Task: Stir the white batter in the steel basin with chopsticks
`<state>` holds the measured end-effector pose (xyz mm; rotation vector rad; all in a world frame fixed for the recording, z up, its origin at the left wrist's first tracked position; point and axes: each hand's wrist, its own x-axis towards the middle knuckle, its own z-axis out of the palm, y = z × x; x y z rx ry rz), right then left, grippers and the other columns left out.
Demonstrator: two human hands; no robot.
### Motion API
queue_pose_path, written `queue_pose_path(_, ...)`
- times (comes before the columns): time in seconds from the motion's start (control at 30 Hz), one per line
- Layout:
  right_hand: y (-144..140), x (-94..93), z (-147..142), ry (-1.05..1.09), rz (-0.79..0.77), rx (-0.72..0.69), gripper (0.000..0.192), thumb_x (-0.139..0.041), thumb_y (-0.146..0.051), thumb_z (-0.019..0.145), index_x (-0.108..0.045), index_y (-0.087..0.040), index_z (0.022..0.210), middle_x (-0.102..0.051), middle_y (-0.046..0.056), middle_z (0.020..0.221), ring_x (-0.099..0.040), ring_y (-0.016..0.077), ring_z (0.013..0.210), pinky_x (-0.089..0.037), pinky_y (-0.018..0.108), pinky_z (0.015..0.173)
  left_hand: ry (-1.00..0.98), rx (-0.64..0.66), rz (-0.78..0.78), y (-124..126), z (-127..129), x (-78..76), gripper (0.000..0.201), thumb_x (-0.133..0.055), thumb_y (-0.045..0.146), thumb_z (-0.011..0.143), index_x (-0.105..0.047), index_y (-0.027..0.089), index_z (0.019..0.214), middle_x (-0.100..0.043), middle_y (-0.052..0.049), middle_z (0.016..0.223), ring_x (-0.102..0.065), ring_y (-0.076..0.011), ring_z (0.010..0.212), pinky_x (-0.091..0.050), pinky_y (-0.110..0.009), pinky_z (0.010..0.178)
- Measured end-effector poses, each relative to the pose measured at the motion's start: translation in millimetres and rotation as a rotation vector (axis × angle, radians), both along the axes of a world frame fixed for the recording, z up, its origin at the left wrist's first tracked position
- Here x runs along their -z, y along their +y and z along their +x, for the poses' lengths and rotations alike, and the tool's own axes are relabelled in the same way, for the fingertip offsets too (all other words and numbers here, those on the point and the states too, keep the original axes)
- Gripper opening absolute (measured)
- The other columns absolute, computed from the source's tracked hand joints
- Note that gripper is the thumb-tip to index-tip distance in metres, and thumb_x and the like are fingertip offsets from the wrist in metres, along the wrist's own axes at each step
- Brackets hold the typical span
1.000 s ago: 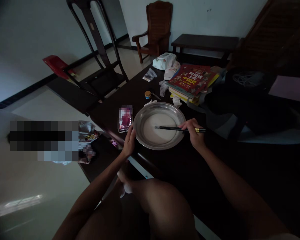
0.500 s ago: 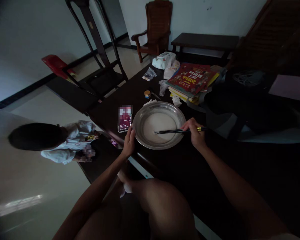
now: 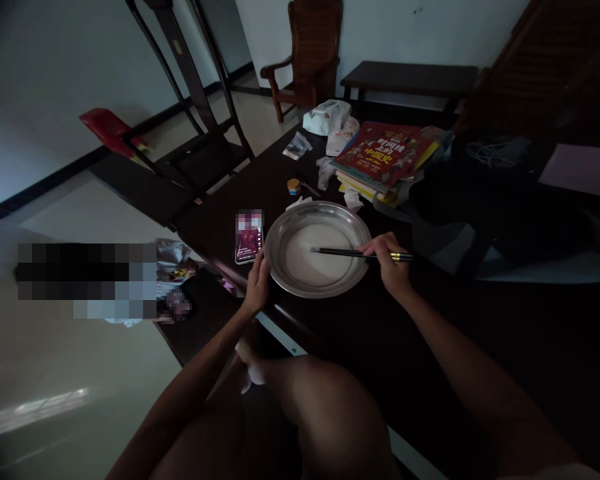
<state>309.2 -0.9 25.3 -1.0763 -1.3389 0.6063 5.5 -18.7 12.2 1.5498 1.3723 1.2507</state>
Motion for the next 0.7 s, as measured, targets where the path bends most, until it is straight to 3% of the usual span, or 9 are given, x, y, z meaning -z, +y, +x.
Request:
queue_pose_path(0.1, 0.8, 0.4, 0.0, 0.092, 0.009, 0.008, 0.053, -0.053, -0.057, 0.097, -0.064, -0.027, 0.055, -0.069, 0.001, 0.062, -0.062, 0.0204, 0.067, -0.048, 0.043, 0.078, 0.008, -0.002, -0.008, 0.3, 0.3, -0.2, 0.07, -0.038, 0.07, 0.099, -0.057, 0.017, 0.14, -0.065, -0.014, 0.142, -0.059, -0.0283, 0.135, -0.044, -0.041, 0.117)
queue_pose_path(0.27, 1.2, 0.5, -0.6, -0.008, 0.003, -0.04, 0.048, -0.056, -0.058, 0.095, -0.069, -0.027, 0.061, -0.073, 0.001, 0.068, -0.065, 0.0216, 0.077, -0.048, 0.043, 0.083, 0.009, -0.005, 0.013, 0.6, 0.5, -0.4, 0.07, -0.038, 0.071, 0.098, -0.057, 0.017, 0.139, -0.065, -0.014, 0.143, -0.059, -0.0279, 0.135, -0.044, -0.042, 0.117)
queue_pose_path(0.4, 0.7, 0.1, -0.3, 0.063, -0.003, 0.007, 0.054, -0.054, -0.061, 0.095, -0.064, -0.026, 0.055, -0.07, 0.001, 0.063, -0.062, 0.0199, 0.068, -0.048, 0.042, 0.077, 0.008, 0.007, 0.019, 1.2, -0.1, 2.1, 0.069, -0.038, 0.07, 0.099, -0.057, 0.017, 0.139, -0.065, -0.014, 0.142, -0.06, -0.0276, 0.133, -0.045, -0.042, 0.116)
queue_pose_path(0.53, -0.4, 0.0, -1.0, 0.02, -0.007, -0.073, 0.048, -0.056, -0.059, 0.094, -0.069, -0.028, 0.06, -0.072, 0.001, 0.067, -0.065, 0.0217, 0.076, -0.049, 0.043, 0.08, 0.002, -0.008, 0.03, 1.7, -0.9, 4.4, 0.067, -0.039, 0.069, 0.099, -0.058, 0.018, 0.139, -0.066, -0.014, 0.141, -0.06, -0.0279, 0.134, -0.045, -0.043, 0.116)
queue_pose_path(0.6, -0.2, 0.4, -0.7, -0.016, 0.001, -0.054, 0.046, -0.057, -0.059, 0.094, -0.071, -0.028, 0.063, -0.074, 0.001, 0.071, -0.065, 0.0225, 0.081, -0.049, 0.043, 0.084, 0.0, -0.008, 0.03, 1.6, -1.4, 4.8, 0.066, -0.04, 0.068, 0.099, -0.058, 0.018, 0.139, -0.065, -0.014, 0.142, -0.059, -0.0281, 0.135, -0.045, -0.043, 0.116)
queue_pose_path(0.7, 0.7, 1.5, 0.1, 0.044, 0.01, 0.007, 0.051, -0.054, -0.059, 0.095, -0.067, -0.027, 0.058, -0.072, 0.001, 0.066, -0.063, 0.0209, 0.072, -0.048, 0.043, 0.079, -0.001, 0.004, 0.019, 1.1, -1.9, 4.5, 0.065, -0.04, 0.066, 0.1, -0.057, 0.018, 0.14, -0.064, -0.014, 0.144, -0.059, -0.0282, 0.135, -0.044, -0.043, 0.117)
